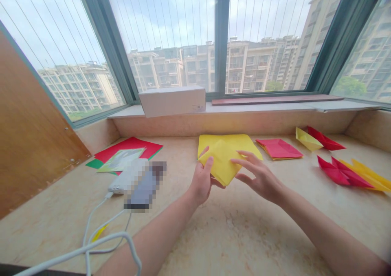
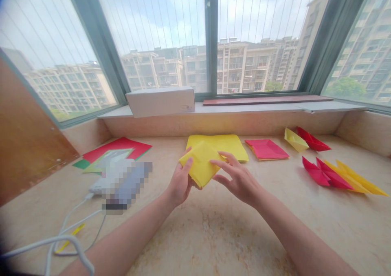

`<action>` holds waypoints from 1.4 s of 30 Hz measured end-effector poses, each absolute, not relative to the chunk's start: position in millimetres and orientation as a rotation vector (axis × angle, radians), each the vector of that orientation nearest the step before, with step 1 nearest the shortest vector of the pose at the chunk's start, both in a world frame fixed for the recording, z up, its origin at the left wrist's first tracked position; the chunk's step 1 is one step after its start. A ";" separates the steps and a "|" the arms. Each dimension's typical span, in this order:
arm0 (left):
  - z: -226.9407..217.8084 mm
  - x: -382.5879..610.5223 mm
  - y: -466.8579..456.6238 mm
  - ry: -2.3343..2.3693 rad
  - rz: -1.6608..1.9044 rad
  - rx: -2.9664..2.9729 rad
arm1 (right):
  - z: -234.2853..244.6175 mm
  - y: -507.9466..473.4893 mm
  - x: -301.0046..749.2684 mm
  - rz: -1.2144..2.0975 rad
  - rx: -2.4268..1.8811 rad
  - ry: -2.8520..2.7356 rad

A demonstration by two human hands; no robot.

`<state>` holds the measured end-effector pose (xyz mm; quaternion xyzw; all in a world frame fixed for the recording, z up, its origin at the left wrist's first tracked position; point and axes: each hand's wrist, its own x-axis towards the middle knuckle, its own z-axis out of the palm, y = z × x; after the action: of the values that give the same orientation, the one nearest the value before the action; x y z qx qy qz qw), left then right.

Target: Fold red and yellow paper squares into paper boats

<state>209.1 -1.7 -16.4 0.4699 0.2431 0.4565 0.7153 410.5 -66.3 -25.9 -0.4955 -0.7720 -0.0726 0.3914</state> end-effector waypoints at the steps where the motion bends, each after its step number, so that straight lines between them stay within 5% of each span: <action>1: -14.5 208.4 -3.8 0.515 0.998 1.027 | -27.7 -65.6 411.6 -0.153 -1.250 -1.960; 24: -30.0 198.4 5.5 0.240 0.975 1.267 | -22.5 -68.6 415.6 0.866 -1.062 -1.560; 42: -25.6 190.9 11.6 0.359 1.105 1.810 | -22.9 -66.1 421.2 0.186 -1.026 -1.844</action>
<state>190.9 11.6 -25.6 0.7403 0.1467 0.4521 0.4755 421.2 -66.1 -22.9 -0.4223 -0.7591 0.0764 0.4895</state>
